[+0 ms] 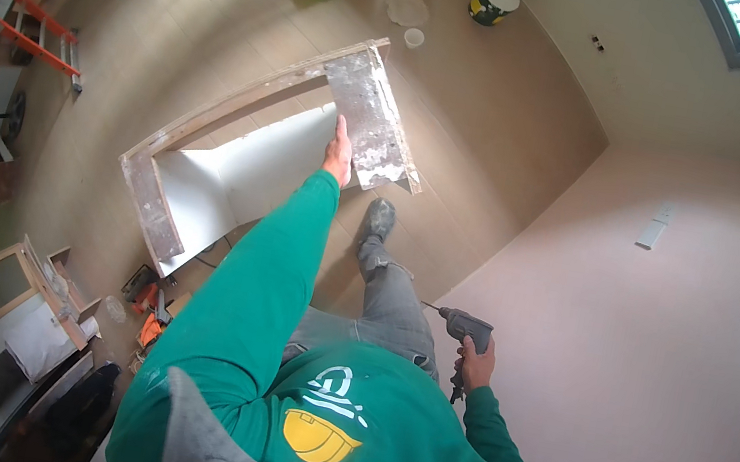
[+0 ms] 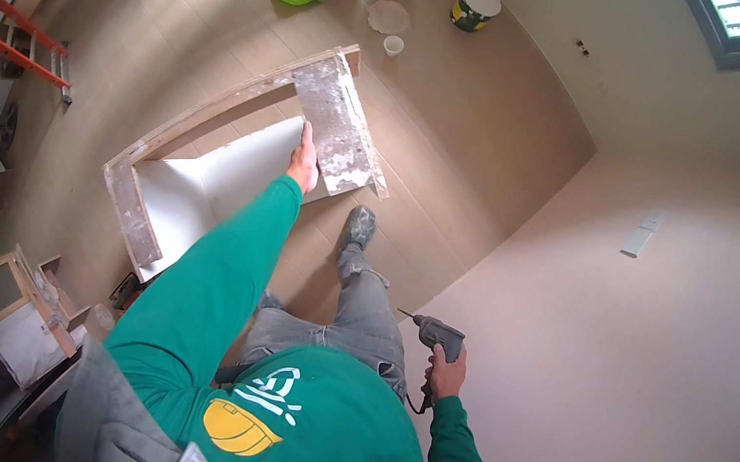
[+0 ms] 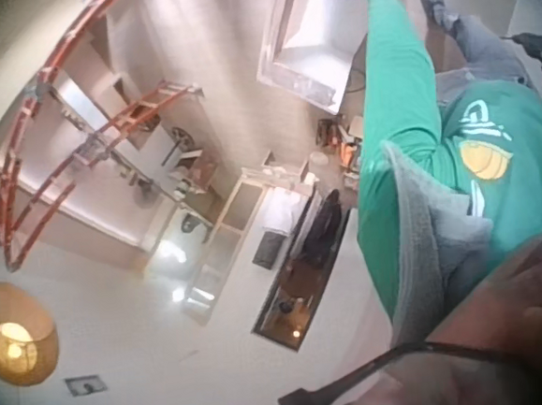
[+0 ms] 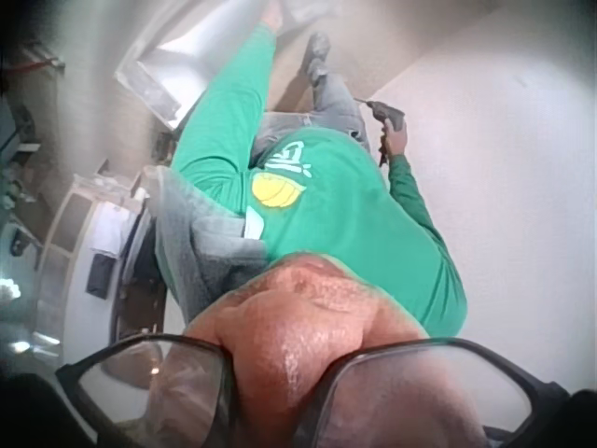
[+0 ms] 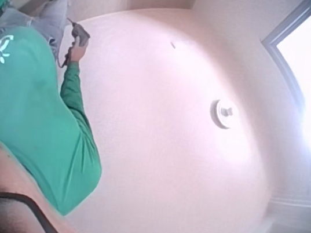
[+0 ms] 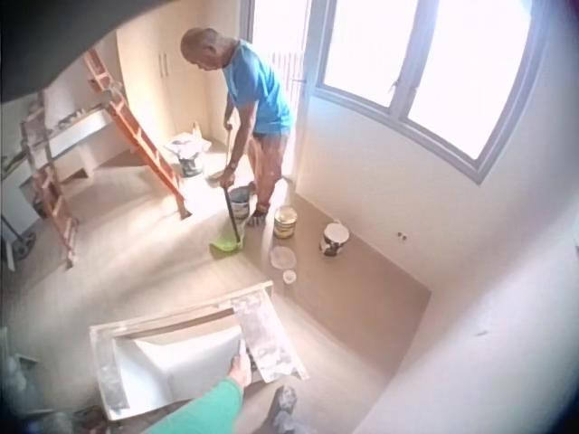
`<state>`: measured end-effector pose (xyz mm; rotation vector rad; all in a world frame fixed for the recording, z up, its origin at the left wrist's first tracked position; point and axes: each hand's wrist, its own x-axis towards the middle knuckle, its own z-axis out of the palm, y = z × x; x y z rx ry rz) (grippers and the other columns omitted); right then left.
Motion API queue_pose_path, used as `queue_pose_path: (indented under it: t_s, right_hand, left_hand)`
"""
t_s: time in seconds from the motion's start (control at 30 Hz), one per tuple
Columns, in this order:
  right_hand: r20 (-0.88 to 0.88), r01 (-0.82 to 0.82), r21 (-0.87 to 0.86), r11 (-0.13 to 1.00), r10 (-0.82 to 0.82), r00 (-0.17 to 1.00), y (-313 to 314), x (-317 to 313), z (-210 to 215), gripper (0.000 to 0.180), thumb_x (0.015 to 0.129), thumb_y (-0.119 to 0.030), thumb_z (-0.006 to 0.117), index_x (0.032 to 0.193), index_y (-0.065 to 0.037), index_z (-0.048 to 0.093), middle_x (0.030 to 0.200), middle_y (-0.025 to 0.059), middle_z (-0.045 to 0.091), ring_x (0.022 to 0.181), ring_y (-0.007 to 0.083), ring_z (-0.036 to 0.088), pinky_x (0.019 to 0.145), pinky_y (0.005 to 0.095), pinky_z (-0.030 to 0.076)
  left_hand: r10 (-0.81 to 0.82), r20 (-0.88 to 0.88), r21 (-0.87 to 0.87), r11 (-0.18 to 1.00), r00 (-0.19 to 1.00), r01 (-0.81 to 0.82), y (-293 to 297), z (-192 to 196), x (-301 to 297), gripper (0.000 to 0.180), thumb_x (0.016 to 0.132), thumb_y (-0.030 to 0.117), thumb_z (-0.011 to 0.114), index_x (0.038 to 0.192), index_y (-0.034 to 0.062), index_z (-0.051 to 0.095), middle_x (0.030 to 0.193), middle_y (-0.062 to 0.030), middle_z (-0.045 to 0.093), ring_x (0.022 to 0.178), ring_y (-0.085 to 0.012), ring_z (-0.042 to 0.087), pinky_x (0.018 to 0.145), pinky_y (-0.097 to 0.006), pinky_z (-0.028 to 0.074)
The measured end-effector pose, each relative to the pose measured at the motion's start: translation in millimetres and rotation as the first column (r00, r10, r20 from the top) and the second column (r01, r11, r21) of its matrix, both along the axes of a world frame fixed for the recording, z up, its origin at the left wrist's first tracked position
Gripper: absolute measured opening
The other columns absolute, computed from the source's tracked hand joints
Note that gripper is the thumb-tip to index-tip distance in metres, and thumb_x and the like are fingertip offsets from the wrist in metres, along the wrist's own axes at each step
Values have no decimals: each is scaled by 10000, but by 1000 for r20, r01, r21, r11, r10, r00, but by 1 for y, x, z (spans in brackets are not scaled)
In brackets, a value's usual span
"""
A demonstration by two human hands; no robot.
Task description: The person assembles a wooden cabinet by drilling screws into its panels using a power drill. They handle the cabinet parts, align them, and secure them together while another person sweeps nearby.
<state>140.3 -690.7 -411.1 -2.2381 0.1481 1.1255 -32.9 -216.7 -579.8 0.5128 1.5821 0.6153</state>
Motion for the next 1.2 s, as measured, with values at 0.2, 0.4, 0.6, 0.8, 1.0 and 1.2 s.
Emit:
queue_pose_path:
  t_s: [0.2, 0.4, 0.6, 0.8, 1.0, 1.2]
  right_hand:
    - [-32, 40, -48, 998, -41, 999, 10, 45, -16, 577, 958, -200, 701, 1466, -89, 449, 800, 88, 638, 504, 137, 557, 443, 301, 482]
    - [-95, -77, -63, 995, 70, 993, 29, 95, -33, 492, 969, -243, 685, 1385, -77, 481, 793, 85, 628, 508, 145, 565, 445, 300, 488]
    - [-156, -193, -112, 975, 174, 972, 63, 158, -86, 586, 947, -203, 713, 1461, -111, 447, 782, 87, 632, 511, 146, 561, 434, 303, 480]
    - [-137, -328, -44, 944, 320, 938, 133, 212, -159, 564, 962, -218, 701, 1454, -94, 455, 763, 83, 633, 493, 137, 557, 427, 305, 479]
    - [-79, -439, 0, 898, 438, 896, 158, 217, -144, 547, 970, -231, 708, 1436, -80, 463, 759, 73, 631, 482, 136, 550, 423, 294, 474]
    - [-63, -548, -19, 836, 546, 835, 181, 190, -114, 488, 968, -247, 716, 1379, -87, 507, 759, 56, 618, 499, 123, 545, 434, 288, 466]
  left_hand:
    - [-79, -342, 51, 993, 936, 103, 12, 3, 45, 940, 992, 740, 381, 1122, -135, 699, 1147, -331, 693, 1108, -453, 661, 959, -468, 519]
    - [-209, -565, 22, 963, 798, 268, -19, 13, 23, 915, 977, 747, 420, 914, -115, 721, 927, -331, 706, 963, -491, 679, 879, -519, 515]
    - [-231, -621, 18, 951, 749, 308, -51, 16, -12, 862, 983, 738, 429, 864, -67, 712, 819, -304, 690, 879, -481, 679, 810, -533, 503]
    - [-267, -659, 71, 909, 703, 411, -73, 5, -59, 833, 1001, 705, 429, 873, -77, 686, 780, -305, 662, 829, -481, 665, 771, -522, 496]
    - [-480, -604, -69, 827, 636, 558, -182, 25, -145, 854, 998, 706, 432, 815, -99, 651, 782, -324, 637, 830, -498, 643, 781, -547, 483]
    - [-676, -520, -402, 733, 522, 548, -269, 46, -234, 989, 975, 785, 327, 1081, -135, 674, 1206, -364, 636, 1216, -477, 579, 1076, -521, 426]
